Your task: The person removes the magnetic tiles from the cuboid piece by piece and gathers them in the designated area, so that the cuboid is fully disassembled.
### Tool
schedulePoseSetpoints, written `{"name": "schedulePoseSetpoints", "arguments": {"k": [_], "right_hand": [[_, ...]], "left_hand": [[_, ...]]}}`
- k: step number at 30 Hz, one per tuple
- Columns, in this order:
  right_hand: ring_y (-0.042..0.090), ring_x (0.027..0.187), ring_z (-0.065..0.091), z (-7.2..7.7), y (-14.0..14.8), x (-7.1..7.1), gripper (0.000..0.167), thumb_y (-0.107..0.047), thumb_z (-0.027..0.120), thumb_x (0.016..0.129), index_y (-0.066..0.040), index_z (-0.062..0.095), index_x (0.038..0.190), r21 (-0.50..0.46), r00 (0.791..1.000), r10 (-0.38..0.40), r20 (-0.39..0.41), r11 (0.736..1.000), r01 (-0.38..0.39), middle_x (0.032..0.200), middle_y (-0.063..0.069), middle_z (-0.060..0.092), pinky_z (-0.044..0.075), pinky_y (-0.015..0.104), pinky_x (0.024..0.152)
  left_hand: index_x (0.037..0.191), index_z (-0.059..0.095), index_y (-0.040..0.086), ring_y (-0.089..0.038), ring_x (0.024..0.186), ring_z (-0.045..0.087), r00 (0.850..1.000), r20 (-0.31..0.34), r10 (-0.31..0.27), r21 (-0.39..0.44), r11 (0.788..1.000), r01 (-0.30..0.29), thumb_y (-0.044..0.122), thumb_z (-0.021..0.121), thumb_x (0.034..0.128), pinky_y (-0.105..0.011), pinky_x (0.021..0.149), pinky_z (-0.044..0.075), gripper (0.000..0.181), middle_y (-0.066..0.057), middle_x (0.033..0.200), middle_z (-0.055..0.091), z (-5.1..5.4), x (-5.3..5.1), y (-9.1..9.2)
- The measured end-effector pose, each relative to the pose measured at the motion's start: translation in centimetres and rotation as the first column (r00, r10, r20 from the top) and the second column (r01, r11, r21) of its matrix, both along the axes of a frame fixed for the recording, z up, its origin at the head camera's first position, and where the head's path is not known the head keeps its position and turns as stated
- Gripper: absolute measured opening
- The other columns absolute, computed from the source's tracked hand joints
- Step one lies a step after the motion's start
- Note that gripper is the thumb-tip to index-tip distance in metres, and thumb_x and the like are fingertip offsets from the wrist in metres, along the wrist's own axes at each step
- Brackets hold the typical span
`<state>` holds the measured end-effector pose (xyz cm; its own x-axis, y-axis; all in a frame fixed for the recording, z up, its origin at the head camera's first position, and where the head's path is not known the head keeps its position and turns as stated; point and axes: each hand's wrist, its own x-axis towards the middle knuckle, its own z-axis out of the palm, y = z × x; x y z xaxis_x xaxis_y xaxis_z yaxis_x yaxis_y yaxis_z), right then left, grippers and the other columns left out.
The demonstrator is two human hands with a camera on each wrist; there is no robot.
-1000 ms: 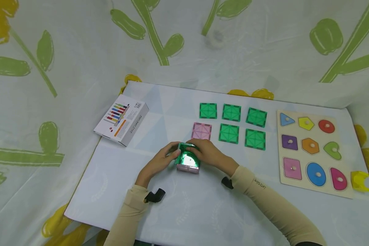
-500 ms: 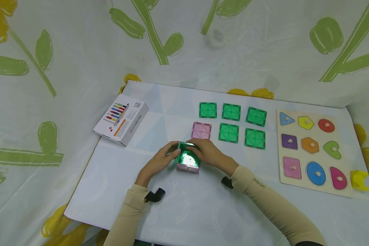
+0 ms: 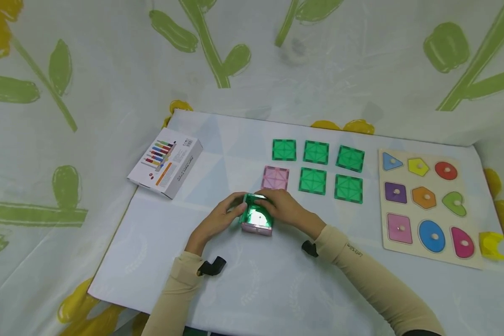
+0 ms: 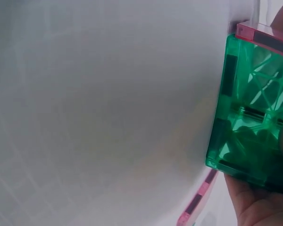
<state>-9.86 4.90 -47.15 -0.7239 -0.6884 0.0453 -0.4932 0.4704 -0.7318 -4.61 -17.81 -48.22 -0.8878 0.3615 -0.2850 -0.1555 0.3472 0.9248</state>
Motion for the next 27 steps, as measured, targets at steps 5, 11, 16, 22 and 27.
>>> {"name": "schedulePoseSetpoints", "arguments": {"k": [5,11,16,22,27], "right_hand": [[0.019,0.095,0.073,-0.16,-0.07,0.0,0.024,-0.014,0.06,0.101,-0.002,0.07,0.118,-0.013,1.0,-0.005,-0.022,1.0,0.004,0.106,0.01,0.077,0.06,0.037,0.087],[0.02,0.096,0.073,-0.13,-0.18,-0.06,0.023,-0.013,0.06,0.1,-0.003,0.071,0.118,-0.026,1.0,-0.021,0.001,0.999,0.021,0.108,0.01,0.077,0.061,0.038,0.088],[0.017,0.096,0.073,-0.41,-0.13,-0.1,0.024,-0.015,0.06,0.101,-0.004,0.071,0.119,-0.021,1.0,-0.018,-0.004,1.0,0.018,0.108,0.008,0.077,0.06,0.035,0.087],[0.016,0.096,0.073,-0.53,-0.13,-0.18,0.024,-0.016,0.058,0.102,-0.005,0.071,0.12,-0.024,1.0,-0.011,0.003,1.0,0.011,0.108,0.007,0.077,0.06,0.034,0.087],[0.017,0.098,0.073,-0.39,-0.06,-0.22,0.025,-0.017,0.058,0.102,-0.005,0.07,0.121,-0.021,1.0,-0.011,0.02,1.0,0.011,0.109,0.007,0.077,0.06,0.035,0.089]], "left_hand": [[0.15,0.041,0.019,-0.038,0.148,0.037,1.0,-0.001,0.0,-0.006,1.0,0.0,0.039,0.048,0.1058,-0.062,0.119,0.031,0.049,-0.014,0.154,0.047,-0.17,0.01,-0.04],[0.151,0.04,0.02,-0.039,0.148,0.036,1.0,0.0,0.006,-0.006,1.0,-0.006,0.037,0.048,0.1061,-0.064,0.12,0.03,0.049,-0.015,0.154,0.046,-0.18,-0.11,0.02],[0.152,0.038,0.02,-0.038,0.148,0.037,1.0,0.005,0.001,0.01,1.0,-0.001,0.037,0.048,0.1064,-0.061,0.118,0.034,0.049,-0.015,0.156,0.045,-0.04,-0.01,0.05],[0.153,0.037,0.019,-0.039,0.148,0.036,1.0,0.013,0.002,0.013,1.0,-0.003,0.037,0.047,0.1066,-0.061,0.118,0.035,0.05,-0.015,0.156,0.044,-0.09,0.09,0.05],[0.154,0.035,0.019,-0.039,0.148,0.037,1.0,0.016,0.0,0.026,1.0,0.0,0.037,0.047,0.1066,-0.06,0.118,0.036,0.052,-0.016,0.156,0.044,0.0,0.16,0.08]]}}
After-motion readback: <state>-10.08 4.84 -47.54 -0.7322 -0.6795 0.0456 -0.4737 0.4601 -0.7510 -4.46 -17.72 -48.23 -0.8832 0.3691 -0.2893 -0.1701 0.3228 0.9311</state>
